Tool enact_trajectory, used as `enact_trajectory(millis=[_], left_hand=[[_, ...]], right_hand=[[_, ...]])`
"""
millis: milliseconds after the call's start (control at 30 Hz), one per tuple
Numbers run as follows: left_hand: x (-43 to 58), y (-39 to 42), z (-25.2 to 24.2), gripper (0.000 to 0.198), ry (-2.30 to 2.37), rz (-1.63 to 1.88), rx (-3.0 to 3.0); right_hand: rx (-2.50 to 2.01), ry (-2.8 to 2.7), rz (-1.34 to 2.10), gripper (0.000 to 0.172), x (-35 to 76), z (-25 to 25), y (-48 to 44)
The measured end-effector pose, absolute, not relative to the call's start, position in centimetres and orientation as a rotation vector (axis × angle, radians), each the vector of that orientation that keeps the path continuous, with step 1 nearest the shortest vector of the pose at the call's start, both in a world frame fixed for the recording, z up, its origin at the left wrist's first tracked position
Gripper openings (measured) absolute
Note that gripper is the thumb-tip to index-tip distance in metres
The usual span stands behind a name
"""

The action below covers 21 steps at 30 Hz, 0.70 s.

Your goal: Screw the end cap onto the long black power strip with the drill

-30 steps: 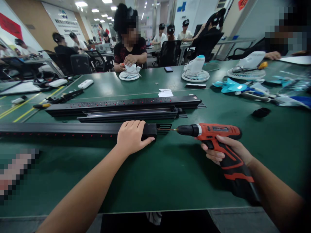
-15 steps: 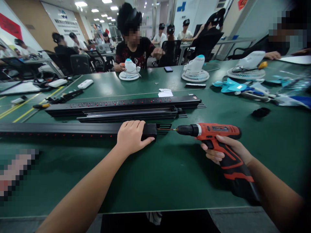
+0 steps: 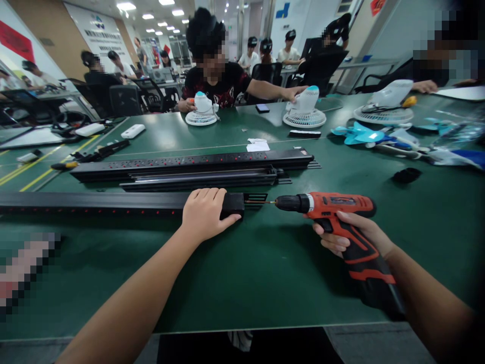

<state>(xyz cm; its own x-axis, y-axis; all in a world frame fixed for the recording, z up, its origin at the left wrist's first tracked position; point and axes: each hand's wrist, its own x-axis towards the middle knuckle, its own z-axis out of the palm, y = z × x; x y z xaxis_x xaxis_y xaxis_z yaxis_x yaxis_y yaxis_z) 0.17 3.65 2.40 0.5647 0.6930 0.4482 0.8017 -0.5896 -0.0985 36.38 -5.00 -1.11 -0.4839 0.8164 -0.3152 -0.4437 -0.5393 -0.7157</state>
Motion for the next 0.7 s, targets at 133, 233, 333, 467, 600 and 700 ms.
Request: enact_trajectory(millis=[133, 233, 333, 467, 600, 700], left_hand=[[0.15, 3.63, 2.39, 0.056, -1.233, -0.530, -2.513], [0.18, 3.62, 2.40, 0.057, -1.237, -0.526, -2.509], [0.19, 3.65, 2.39, 0.056, -1.236, -0.523, -2.508], [0.14, 3.69, 2.37, 0.057, -1.234, -0.519, -2.512], [0.10, 3.68, 2.31, 0.057, -1.224, -0.520, -2.507], [0.10, 3.68, 2.26, 0.057, -1.224, -0.522, -2.504]], right_hand=[[-0.810, -0.742, 2.064, 0.031, 36.36, -1.22, -4.97], [-0.822, -0.748, 2.067, 0.033, 36.45, -1.33, -4.98], [-0.836, -0.752, 2.065, 0.033, 36.51, -1.33, -4.97], [-0.820, -0.759, 2.078, 0.038, 36.46, -1.18, -4.90], [-0.793, -0.751, 2.087, 0.040, 36.44, -1.16, -4.85], [-0.782, -0.745, 2.099, 0.041, 36.54, -1.28, -4.87]])
